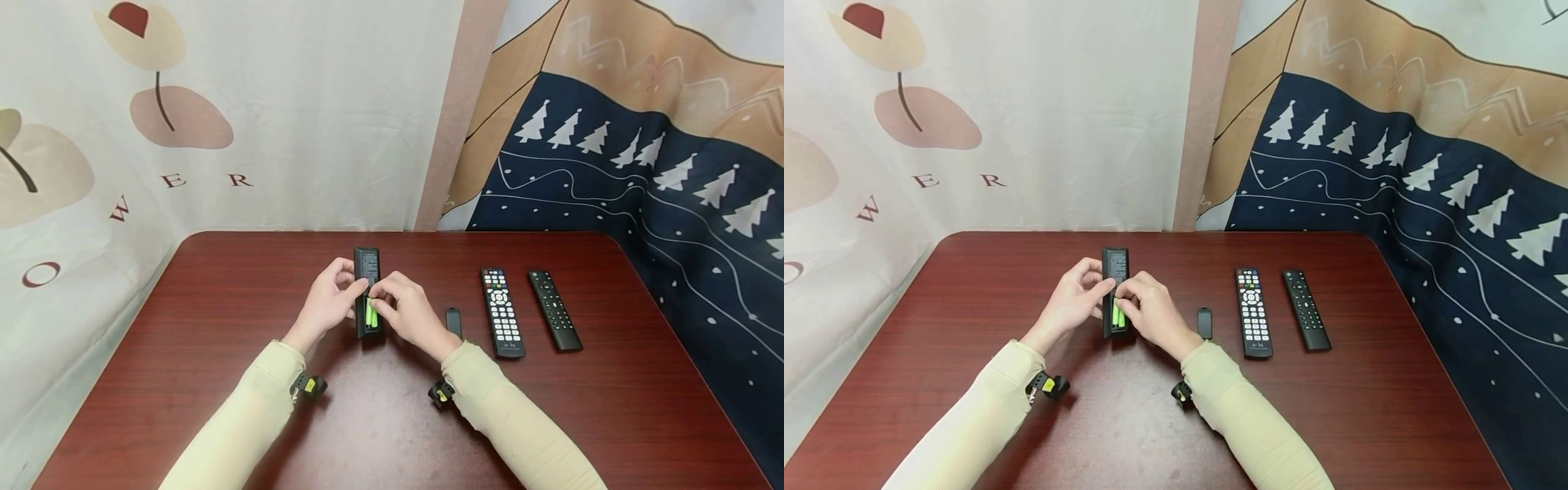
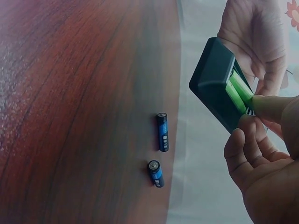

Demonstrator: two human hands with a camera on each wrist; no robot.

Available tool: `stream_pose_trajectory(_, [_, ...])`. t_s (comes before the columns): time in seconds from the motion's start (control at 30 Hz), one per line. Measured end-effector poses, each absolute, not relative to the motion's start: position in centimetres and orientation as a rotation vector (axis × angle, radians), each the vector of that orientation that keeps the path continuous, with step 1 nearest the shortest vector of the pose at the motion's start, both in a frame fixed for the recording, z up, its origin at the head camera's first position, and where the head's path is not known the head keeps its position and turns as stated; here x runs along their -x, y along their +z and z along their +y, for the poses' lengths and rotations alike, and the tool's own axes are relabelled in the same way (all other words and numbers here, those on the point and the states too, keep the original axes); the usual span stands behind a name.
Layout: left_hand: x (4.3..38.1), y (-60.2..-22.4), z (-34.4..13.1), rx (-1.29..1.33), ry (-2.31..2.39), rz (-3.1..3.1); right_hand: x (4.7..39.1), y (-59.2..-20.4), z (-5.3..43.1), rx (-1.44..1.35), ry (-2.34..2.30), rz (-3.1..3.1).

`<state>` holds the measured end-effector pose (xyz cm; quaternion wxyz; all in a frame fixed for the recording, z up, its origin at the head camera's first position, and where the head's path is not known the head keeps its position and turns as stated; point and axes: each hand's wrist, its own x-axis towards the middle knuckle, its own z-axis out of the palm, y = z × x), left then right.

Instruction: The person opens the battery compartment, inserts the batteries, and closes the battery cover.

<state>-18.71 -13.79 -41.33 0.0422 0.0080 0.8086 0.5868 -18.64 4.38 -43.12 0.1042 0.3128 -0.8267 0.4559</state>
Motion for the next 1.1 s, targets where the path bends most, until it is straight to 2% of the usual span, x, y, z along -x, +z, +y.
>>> stream_pose_trajectory(1.1, [18.83, -41.37, -14.08, 0.007, 1.840, 2.467, 18.14, -43.42, 4.57, -0.934, 1.410, -2.518])
